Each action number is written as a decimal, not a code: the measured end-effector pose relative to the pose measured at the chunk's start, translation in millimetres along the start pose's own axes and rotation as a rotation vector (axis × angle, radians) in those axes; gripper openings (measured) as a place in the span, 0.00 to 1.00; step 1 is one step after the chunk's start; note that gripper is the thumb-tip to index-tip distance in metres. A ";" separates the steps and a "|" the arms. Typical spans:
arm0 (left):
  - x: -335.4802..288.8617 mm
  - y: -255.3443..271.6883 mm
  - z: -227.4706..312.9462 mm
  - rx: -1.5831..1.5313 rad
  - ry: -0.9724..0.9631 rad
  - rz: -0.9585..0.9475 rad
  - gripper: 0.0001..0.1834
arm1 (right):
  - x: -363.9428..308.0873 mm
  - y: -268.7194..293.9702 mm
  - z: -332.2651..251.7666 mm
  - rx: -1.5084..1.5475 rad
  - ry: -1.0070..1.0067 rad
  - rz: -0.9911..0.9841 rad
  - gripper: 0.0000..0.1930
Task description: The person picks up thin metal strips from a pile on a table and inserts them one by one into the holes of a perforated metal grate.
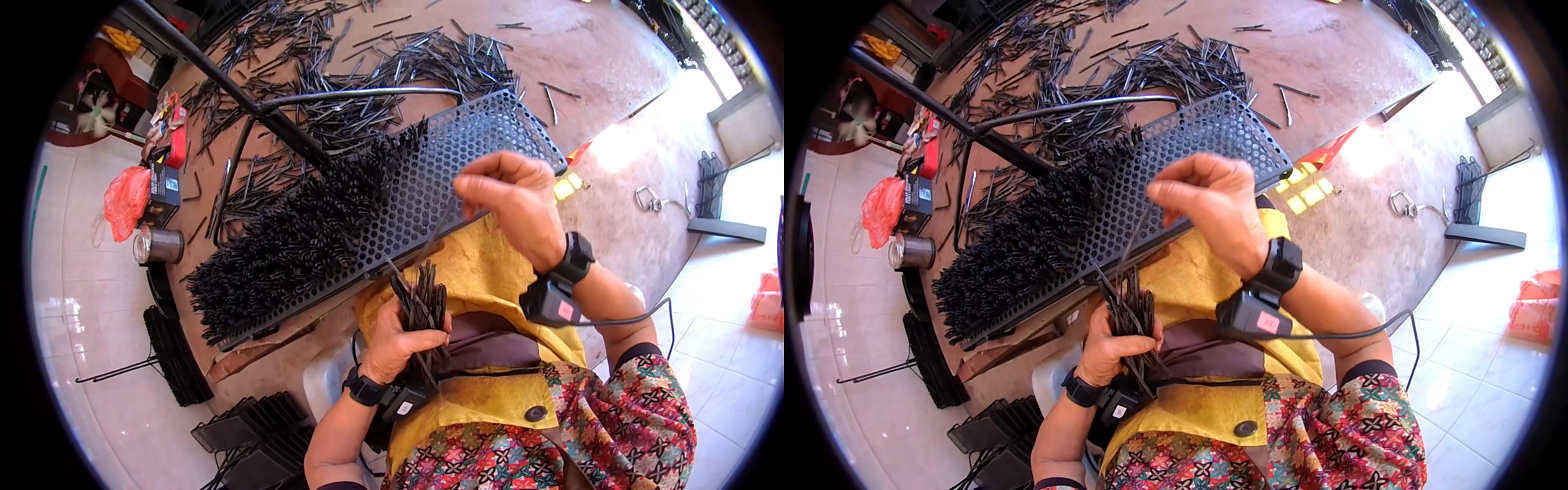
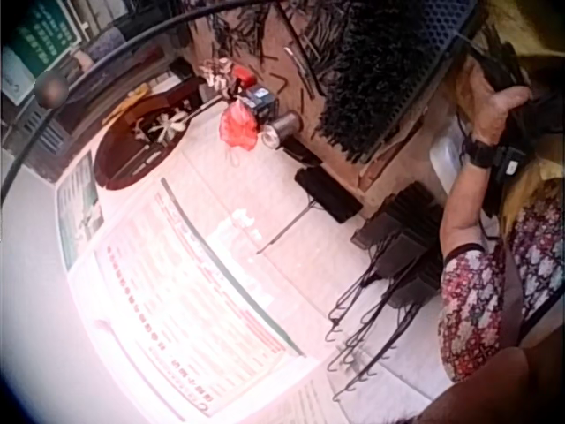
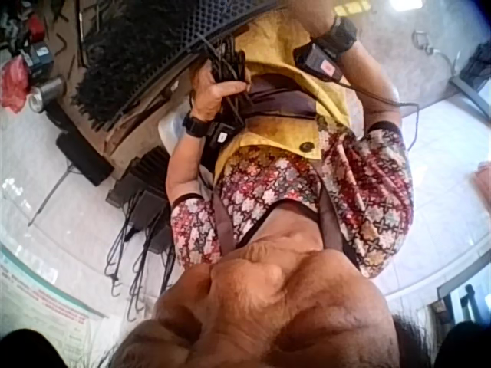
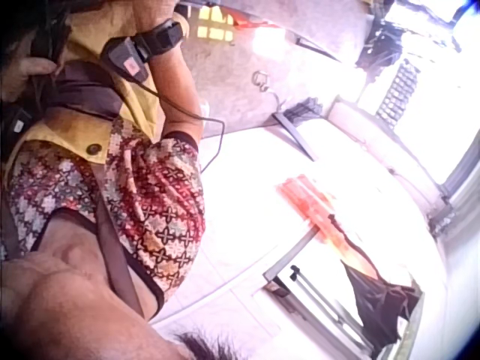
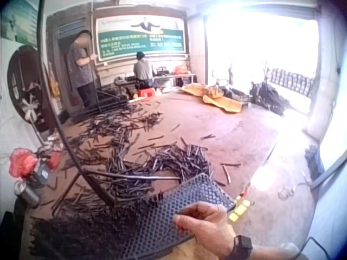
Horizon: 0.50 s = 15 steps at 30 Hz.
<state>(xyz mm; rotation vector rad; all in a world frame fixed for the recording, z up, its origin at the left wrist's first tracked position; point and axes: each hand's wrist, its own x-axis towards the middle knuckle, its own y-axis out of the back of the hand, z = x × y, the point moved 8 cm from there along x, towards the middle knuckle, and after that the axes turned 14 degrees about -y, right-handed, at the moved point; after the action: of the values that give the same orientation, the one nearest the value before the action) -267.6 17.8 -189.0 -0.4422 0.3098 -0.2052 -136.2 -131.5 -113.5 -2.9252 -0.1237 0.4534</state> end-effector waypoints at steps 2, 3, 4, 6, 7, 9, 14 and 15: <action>0.7 -1.2 -0.6 -0.025 0.003 -0.006 0.29 | 11.5 9.5 -23.0 -0.102 0.187 0.126 0.05; 0.7 -2.2 0.1 -0.036 -0.001 -0.026 0.28 | 17.0 10.7 -33.9 -0.162 0.309 0.186 0.05; 1.2 -4.0 0.7 -0.046 -0.004 -0.048 0.27 | 20.1 11.2 -44.1 -0.221 0.430 0.249 0.05; 1.0 -5.3 0.8 -0.057 -0.002 -0.045 0.27 | 26.1 2.8 -56.2 -0.290 0.615 0.250 0.05; 0.8 -4.7 0.7 -0.063 -0.001 -0.041 0.27 | 26.8 -3.5 -60.6 -0.324 0.705 0.247 0.05; 0.1 -2.8 0.1 -0.058 0.008 -0.046 0.28 | 24.2 -16.4 -65.5 -0.435 0.839 0.274 0.05; -0.1 -3.4 1.2 -0.068 0.023 -0.039 0.29 | 22.3 -37.9 -60.4 -0.604 1.060 0.212 0.07; 0.1 -3.3 0.9 -0.069 0.025 -0.038 0.29 | 22.4 -41.7 -58.0 -0.628 1.090 0.192 0.07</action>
<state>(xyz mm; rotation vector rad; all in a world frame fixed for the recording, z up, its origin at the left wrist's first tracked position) -267.6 15.2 -186.7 -0.5149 0.3335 -0.2379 -99.4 -97.6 -57.8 -3.2736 0.2017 -1.3915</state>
